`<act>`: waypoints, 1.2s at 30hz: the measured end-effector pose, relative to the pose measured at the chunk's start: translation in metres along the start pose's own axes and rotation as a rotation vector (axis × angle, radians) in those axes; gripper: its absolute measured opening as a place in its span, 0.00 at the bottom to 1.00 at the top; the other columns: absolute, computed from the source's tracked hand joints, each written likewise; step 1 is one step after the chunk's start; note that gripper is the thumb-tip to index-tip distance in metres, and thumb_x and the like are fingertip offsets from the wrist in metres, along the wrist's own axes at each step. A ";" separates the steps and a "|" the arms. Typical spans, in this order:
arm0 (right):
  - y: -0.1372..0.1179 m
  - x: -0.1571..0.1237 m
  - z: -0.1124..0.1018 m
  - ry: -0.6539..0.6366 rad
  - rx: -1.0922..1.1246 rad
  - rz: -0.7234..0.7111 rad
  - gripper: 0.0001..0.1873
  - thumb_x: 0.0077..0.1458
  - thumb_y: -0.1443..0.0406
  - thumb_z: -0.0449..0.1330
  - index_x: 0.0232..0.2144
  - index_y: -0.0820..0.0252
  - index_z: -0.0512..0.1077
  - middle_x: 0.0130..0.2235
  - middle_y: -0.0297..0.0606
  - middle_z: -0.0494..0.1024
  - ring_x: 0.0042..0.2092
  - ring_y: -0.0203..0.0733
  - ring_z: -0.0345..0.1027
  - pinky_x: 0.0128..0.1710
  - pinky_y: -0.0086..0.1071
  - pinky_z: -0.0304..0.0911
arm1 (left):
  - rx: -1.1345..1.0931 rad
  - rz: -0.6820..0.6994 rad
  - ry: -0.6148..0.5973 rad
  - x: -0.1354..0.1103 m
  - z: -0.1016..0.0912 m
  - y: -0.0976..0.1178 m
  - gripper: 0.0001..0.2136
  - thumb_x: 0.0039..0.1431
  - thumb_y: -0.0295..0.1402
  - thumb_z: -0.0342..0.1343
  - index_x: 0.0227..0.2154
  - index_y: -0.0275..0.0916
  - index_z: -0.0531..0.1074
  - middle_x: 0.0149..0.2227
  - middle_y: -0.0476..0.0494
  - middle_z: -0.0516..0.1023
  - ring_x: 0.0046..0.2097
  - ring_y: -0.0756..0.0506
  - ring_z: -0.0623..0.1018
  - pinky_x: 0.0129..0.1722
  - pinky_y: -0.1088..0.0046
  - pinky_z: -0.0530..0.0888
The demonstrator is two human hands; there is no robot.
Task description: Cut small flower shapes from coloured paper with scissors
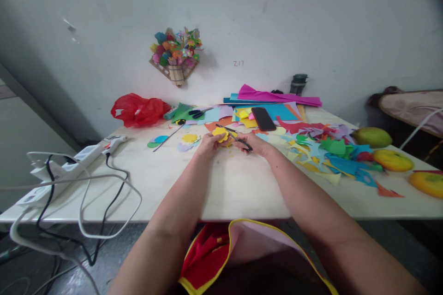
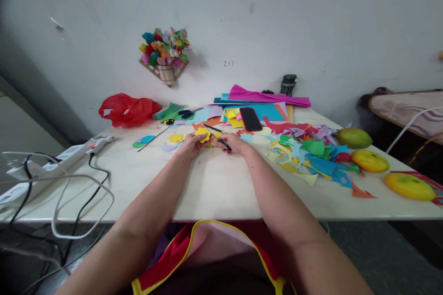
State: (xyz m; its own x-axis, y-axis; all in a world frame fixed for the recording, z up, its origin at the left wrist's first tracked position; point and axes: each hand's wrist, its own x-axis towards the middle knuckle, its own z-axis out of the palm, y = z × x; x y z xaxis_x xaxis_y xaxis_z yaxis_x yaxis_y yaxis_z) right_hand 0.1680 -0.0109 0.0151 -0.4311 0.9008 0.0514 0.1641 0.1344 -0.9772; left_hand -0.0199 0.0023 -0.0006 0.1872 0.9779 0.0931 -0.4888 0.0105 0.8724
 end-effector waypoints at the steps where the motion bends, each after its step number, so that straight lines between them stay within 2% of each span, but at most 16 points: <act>1: 0.001 0.001 -0.001 0.001 0.000 0.008 0.15 0.46 0.58 0.68 0.23 0.62 0.69 0.15 0.27 0.65 0.15 0.28 0.55 0.13 0.24 0.52 | 0.001 0.000 0.005 0.000 0.000 0.000 0.11 0.40 0.25 0.69 0.29 0.27 0.77 0.31 0.36 0.82 0.34 0.42 0.82 0.40 0.66 0.80; 13: 0.006 0.005 -0.003 0.012 -0.014 0.052 0.13 0.43 0.62 0.70 0.22 0.62 0.69 0.16 0.28 0.68 0.15 0.28 0.56 0.13 0.22 0.52 | 0.017 0.004 0.028 0.003 -0.004 -0.001 0.08 0.42 0.24 0.66 0.29 0.29 0.78 0.32 0.36 0.82 0.35 0.42 0.83 0.41 0.66 0.80; 22: 0.013 0.009 -0.007 -0.022 0.015 0.058 0.13 0.49 0.59 0.66 0.24 0.61 0.70 0.16 0.29 0.67 0.16 0.29 0.57 0.14 0.24 0.54 | 0.031 -0.002 0.047 0.001 -0.003 0.001 0.09 0.43 0.24 0.66 0.30 0.29 0.77 0.33 0.36 0.82 0.36 0.42 0.83 0.42 0.65 0.80; 27: 0.012 0.009 -0.007 -0.014 0.011 0.048 0.13 0.48 0.58 0.66 0.24 0.61 0.70 0.16 0.28 0.66 0.16 0.29 0.56 0.13 0.24 0.53 | 0.025 -0.002 0.041 0.001 -0.003 0.001 0.08 0.43 0.24 0.66 0.29 0.30 0.76 0.32 0.37 0.82 0.36 0.42 0.83 0.41 0.67 0.80; 36: 0.006 0.005 -0.006 -0.007 -0.009 0.032 0.12 0.46 0.59 0.67 0.29 0.62 0.74 0.15 0.28 0.67 0.15 0.30 0.56 0.13 0.24 0.53 | 0.028 -0.004 0.074 0.000 -0.001 0.003 0.08 0.42 0.24 0.66 0.29 0.30 0.76 0.32 0.38 0.81 0.36 0.42 0.83 0.41 0.66 0.80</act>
State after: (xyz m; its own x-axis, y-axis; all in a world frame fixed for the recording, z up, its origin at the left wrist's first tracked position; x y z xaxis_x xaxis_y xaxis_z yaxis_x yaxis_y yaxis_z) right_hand 0.1719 -0.0034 0.0108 -0.4319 0.9017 0.0186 0.1859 0.1091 -0.9765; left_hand -0.0221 0.0024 0.0011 0.1250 0.9906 0.0550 -0.4639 0.0093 0.8858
